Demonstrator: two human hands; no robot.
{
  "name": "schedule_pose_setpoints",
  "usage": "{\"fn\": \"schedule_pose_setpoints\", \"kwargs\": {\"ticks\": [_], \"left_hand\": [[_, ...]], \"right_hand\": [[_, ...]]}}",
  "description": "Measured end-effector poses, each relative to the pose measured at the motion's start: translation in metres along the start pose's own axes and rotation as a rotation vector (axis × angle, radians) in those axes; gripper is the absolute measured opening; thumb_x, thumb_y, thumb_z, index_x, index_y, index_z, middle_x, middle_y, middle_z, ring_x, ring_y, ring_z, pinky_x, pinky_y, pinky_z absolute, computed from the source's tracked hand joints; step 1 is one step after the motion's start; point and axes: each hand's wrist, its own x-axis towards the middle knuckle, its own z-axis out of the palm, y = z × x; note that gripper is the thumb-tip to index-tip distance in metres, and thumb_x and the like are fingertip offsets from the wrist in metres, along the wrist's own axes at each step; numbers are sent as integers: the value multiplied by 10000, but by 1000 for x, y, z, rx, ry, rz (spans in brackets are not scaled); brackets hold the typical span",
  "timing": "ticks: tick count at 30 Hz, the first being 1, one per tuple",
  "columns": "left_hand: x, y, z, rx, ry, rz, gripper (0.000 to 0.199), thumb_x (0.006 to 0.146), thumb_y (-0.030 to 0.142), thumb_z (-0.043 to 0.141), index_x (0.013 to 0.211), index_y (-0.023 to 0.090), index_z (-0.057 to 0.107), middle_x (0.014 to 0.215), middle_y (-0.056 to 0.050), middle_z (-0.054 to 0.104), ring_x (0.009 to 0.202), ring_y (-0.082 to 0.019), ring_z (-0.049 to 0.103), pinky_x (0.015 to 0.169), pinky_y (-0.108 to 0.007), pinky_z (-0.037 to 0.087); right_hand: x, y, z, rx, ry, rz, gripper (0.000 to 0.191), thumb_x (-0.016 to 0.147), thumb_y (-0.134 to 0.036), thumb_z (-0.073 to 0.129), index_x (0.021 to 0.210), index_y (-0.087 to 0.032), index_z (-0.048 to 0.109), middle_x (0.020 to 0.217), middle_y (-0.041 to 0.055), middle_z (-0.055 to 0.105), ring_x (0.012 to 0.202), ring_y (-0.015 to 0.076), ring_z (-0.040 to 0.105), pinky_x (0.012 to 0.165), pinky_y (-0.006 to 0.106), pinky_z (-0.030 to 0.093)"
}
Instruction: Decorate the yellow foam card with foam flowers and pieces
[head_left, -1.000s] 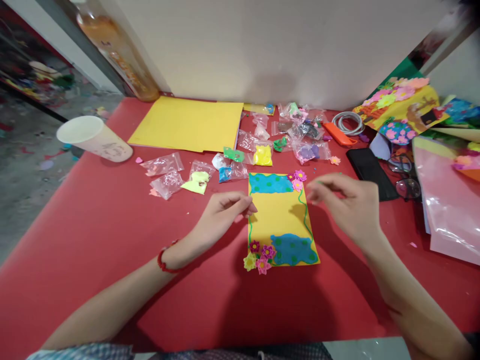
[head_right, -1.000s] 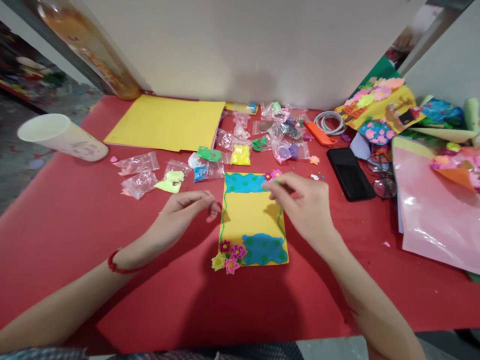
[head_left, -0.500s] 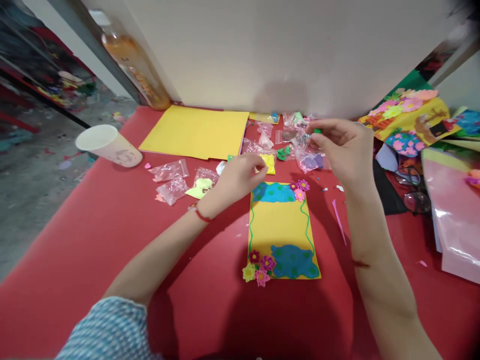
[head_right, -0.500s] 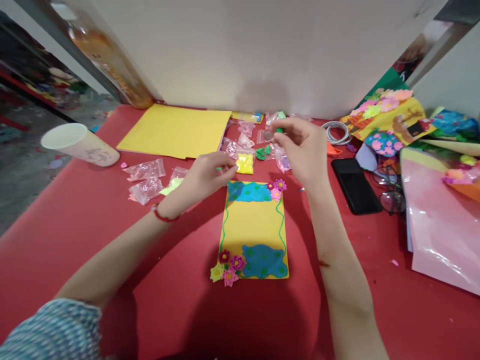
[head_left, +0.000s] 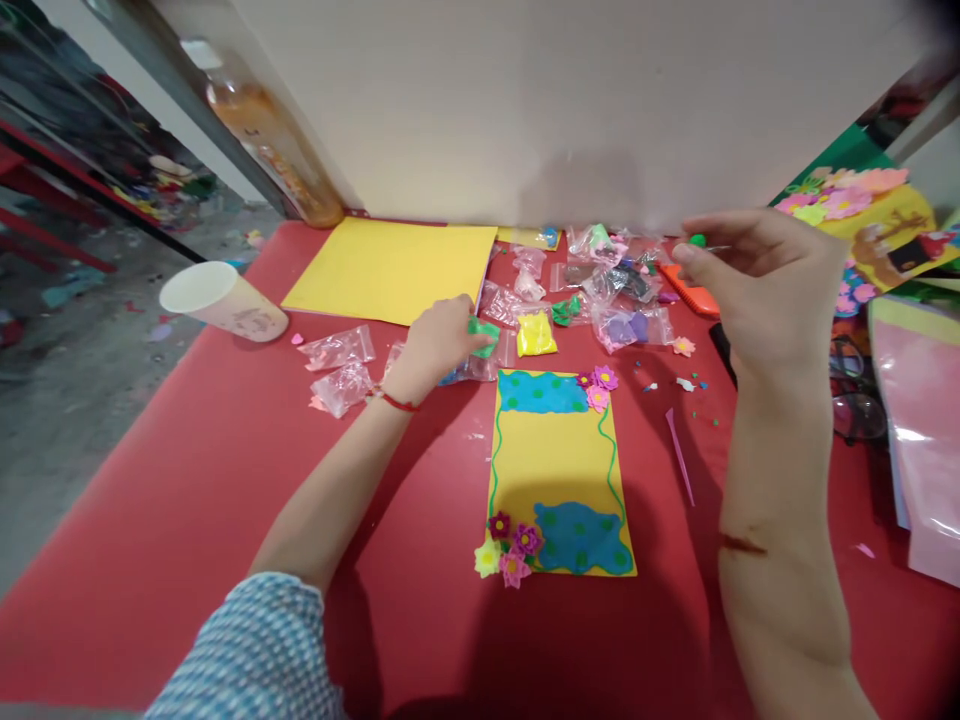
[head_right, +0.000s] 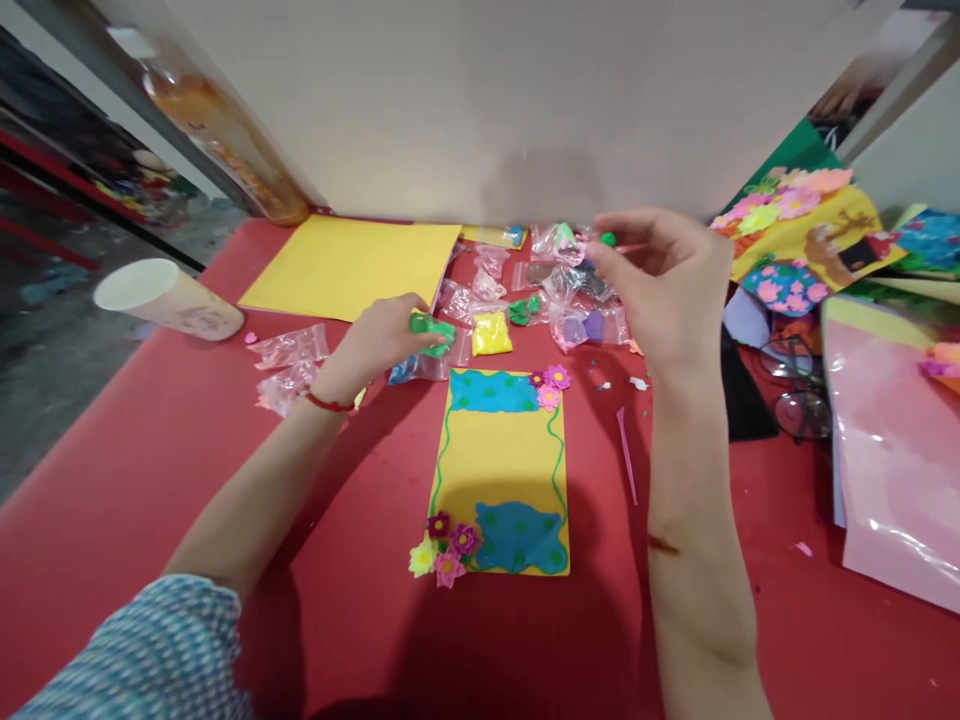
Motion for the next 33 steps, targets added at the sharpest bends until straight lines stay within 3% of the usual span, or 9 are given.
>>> {"fn": "schedule_pose_setpoints", "kwargs": {"ticks": [2,4,7,9,16,22,25,28,33], "left_hand": [[2,-2,-2,-166,88,40,273,626,173,691,892,141,637,773,-78,654,725,-233,590,641,-313,422],[1,0,-10,-415,168,45,249,615,146,688,859,155,637,653,-18,608,659,-184,568,613,-290,417],[-8,9,-23,-843,180,22,148,652,168,675,780,155,601,561,21,543,576,-136,554,541,-256,415],[-18,17,-28,-963,158,37,121,656,169,670,678,157,552,546,23,535,542,-114,543,502,-235,403],[-35,32,-27,-1015,96,60,253,644,181,692,604,177,442,500,66,462,460,-66,464,446,-194,366],[-34,34,-23,-1114,154,47,227,636,203,700,820,152,577,713,9,597,639,-100,562,567,-215,452],[-38,35,-25,-1113,29,115,261,620,223,732,853,144,645,821,-23,650,723,-116,584,612,-215,471],[-41,37,-25,-1035,-147,114,156,655,276,716,671,131,660,622,0,611,572,-95,528,513,-207,422],[-43,39,-20,-995,-115,128,168,681,268,690,590,133,648,547,11,583,526,-88,492,494,-212,380]], "right_hand": [[-4,0,2,-13,-38,7,51,713,-145,693,760,-157,707,688,25,682,581,90,580,581,270,477],[-11,1,7,-18,-131,35,85,784,-168,614,791,-163,699,677,10,668,583,92,586,581,265,481],[-24,6,20,-41,-323,90,155,793,-127,556,860,-182,685,746,-4,661,630,98,593,591,253,475],[-31,8,30,-56,-415,136,158,805,-147,533,850,-177,682,716,-10,627,585,88,548,554,241,439],[-46,5,46,25,-665,347,261,768,-412,613,715,-158,643,543,-46,466,476,66,373,439,224,284],[-45,5,40,-12,-588,308,240,695,-384,687,629,-162,624,550,-26,521,501,71,396,459,230,282],[-46,1,40,-39,-666,304,250,687,-392,690,617,-159,630,531,-25,520,477,68,379,443,233,267],[-47,-3,42,-60,-717,288,201,703,-344,674,636,-156,650,520,-32,511,462,60,352,431,230,252],[-50,-5,44,-96,-713,288,164,707,-307,660,650,-153,657,521,-39,508,456,54,325,425,225,252]]}}
